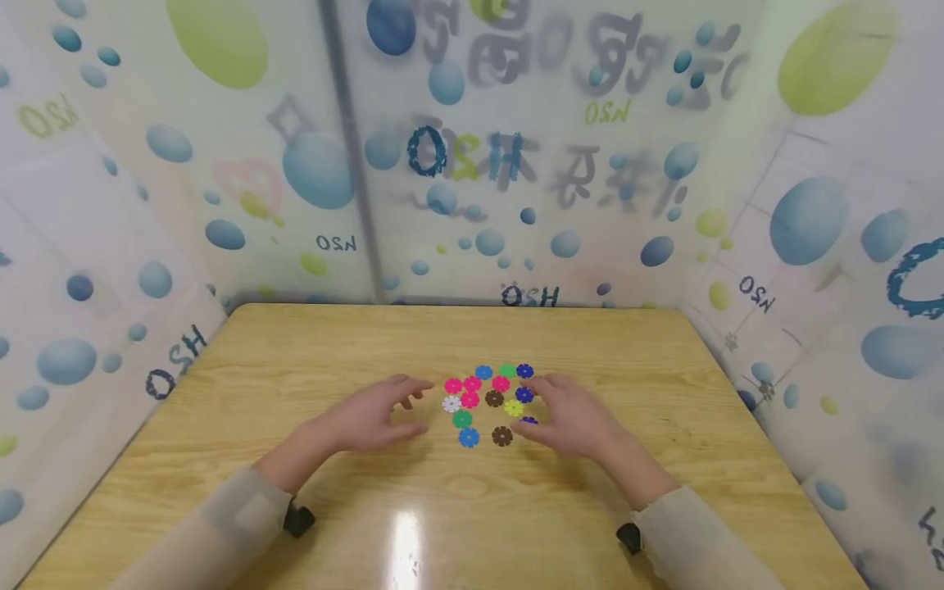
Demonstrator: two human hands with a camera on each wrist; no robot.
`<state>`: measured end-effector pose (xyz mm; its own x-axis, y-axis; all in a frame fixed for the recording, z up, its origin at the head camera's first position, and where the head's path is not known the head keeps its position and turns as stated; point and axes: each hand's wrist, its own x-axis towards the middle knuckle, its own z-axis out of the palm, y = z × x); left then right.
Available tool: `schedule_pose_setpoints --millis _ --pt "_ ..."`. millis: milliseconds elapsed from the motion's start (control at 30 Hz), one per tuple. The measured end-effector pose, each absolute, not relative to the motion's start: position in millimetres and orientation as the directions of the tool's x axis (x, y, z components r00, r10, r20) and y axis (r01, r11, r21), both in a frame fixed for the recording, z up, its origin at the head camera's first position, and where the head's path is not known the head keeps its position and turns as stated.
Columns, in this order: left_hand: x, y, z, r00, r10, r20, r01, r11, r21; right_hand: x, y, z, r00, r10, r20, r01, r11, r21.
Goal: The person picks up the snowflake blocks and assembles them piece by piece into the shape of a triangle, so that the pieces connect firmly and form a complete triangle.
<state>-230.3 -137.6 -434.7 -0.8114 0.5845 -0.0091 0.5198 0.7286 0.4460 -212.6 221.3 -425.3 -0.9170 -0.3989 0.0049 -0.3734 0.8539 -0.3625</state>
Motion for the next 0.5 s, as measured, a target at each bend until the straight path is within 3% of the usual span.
schedule_pose_setpoints --millis 267,500 --pt "-244.5 -119.1 -441.5 -0.703 0.707 -0.077 0.524 0.588 0.616 -215.0 222.6 -435.6 -0.860 -0.494 -0.130 -0.333 0.735 -0.591" --pt "-252.1 -94.9 -454.9 -0.679 0.726 -0.107 0.508 0.570 0.645 -216.6 216.1 -445.6 -0.852 -0.506 -0.134 -0.322 0.708 -0.628"
